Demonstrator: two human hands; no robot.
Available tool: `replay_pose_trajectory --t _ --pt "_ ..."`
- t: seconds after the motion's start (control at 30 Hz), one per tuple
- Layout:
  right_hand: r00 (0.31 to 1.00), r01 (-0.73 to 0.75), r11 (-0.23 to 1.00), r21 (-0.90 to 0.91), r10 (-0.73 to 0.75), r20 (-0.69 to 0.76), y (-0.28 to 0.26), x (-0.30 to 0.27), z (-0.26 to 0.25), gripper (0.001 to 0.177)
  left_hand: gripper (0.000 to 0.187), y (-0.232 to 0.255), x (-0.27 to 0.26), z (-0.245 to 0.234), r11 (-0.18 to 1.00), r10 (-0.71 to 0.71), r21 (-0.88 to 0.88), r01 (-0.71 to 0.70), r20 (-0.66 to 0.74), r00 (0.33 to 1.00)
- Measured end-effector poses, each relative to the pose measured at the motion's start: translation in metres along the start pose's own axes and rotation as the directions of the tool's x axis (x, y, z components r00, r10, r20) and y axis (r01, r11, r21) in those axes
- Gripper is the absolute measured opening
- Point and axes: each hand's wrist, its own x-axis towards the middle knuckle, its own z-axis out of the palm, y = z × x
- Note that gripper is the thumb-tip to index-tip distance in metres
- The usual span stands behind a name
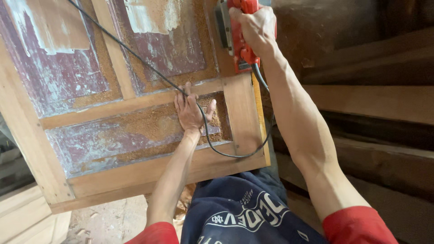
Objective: The person uses a red electric sander to smooth the surface of a large wooden door. They move the sander across the raised panels and frame, generating sawdust as they work.
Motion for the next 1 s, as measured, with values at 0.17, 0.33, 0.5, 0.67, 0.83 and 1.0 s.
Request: replay_pose_trajectory --t 0.17,0.33,0.5,0.67,0.83,1.0 --pt "0.999 -0.045 0.998 0.044 0.044 0.023 -0.021 0.015 0.001 0.039 0.064 0.022 0.024 0.003 0.987 -0.114 -0.119 0.111 -0.016 0.993" --pt "0.996 0.047 0.991 0.129 -0.057 0.074 -0.035 0.027 0.0 0.034 0.065 0.064 0.068 0.04 0.95 -0.234 -0.218 0.223 -0.026 0.972" --pt "0.998 0.021 0.994 0.11 -0.027 0.049 -0.037 0.051 0.005 0.033 0.044 0.081 0.085 0.067 0.966 -0.258 -0.061 0.251 -0.157 0.953" --pt "1.0 0.01 1.0 -0.011 -0.01 0.013 -0.041 0.074 0.009 0.033 0.049 0.085 0.079 0.064 0.955 -0.296 -0.065 0.289 -0.16 0.942" --pt "0.997 0.06 0.998 -0.024 -0.059 0.048 -0.044 0.093 0.006 0.033 0.062 0.096 0.089 0.065 0.921 -0.389 -0.083 0.38 -0.178 0.904" --pt "0.997 0.02 1.0 -0.018 -0.018 0.07 -0.053 0.122 0.012 0.034 0.066 0.102 0.092 0.074 0.923 -0.383 -0.068 0.38 -0.281 0.88"
